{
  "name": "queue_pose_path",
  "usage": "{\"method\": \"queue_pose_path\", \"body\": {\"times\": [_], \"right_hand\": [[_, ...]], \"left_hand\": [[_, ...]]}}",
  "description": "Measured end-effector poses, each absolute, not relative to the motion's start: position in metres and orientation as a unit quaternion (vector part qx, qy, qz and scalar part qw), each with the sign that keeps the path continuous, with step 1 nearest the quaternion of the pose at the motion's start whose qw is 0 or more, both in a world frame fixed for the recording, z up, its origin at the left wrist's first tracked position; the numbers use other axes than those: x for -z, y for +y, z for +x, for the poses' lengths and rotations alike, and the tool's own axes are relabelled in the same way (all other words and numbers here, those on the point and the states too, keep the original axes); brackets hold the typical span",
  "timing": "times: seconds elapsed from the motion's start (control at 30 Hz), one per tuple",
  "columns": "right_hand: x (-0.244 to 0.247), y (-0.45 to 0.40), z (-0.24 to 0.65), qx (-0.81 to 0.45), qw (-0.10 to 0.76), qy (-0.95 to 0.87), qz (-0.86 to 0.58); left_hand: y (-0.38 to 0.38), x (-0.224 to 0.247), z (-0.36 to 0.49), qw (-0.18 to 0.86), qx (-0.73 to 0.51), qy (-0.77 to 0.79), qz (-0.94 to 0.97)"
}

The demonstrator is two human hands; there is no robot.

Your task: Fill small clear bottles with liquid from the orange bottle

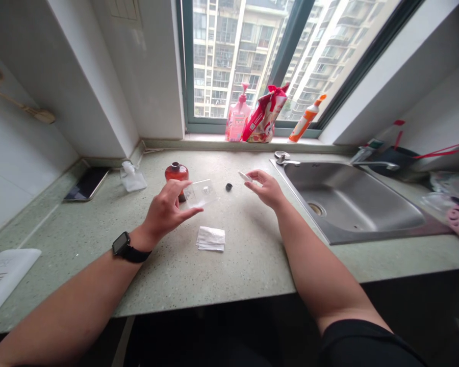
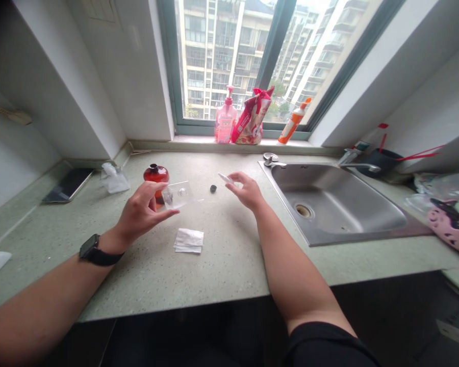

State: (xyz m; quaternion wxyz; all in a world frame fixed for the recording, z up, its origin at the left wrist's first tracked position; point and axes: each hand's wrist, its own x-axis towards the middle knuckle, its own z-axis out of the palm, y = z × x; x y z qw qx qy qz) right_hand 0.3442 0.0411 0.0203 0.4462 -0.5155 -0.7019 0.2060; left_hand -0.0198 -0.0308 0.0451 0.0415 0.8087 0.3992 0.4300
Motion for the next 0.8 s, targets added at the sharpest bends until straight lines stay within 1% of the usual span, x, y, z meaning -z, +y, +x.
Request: {"method": "queue_pose_path", "body": {"times": [0.03,0.1,0.23,0.33,0.5,0.63,0.7,0.8], "right_hand": [[-0.025,0.036,0.337,-0.254,0.466,-0.693,-0.488],[-0.035,0.026,0.323,-0.324,0.476,-0.685,-0.447],[-0.05,0.009,0.305,-0.377,0.463,-0.695,-0.4],[-0.056,0.002,0.301,-0.368,0.451,-0.713,-0.39],[-0.059,0.0,0.3,-0.307,0.44,-0.75,-0.388],[-0.059,-0.003,0.294,-0.264,0.454,-0.765,-0.372],[-0.057,-0.006,0.289,-0.271,0.474,-0.751,-0.37],[-0.052,-0.009,0.277,-0.32,0.499,-0.718,-0.365]], "left_hand": [[-0.031,-0.046,-0.02,0.039,-0.427,0.403,0.809],[-0.032,-0.047,-0.02,0.036,-0.418,0.412,0.809],[-0.033,-0.048,-0.02,0.021,-0.402,0.43,0.808],[-0.034,-0.049,-0.02,0.012,-0.396,0.433,0.809],[-0.034,-0.048,-0.02,-0.016,-0.381,0.43,0.818],[-0.034,-0.044,-0.019,-0.04,-0.359,0.429,0.828],[-0.035,-0.043,-0.018,-0.039,-0.353,0.429,0.831],[-0.038,-0.043,-0.013,-0.015,-0.348,0.429,0.834]]}}
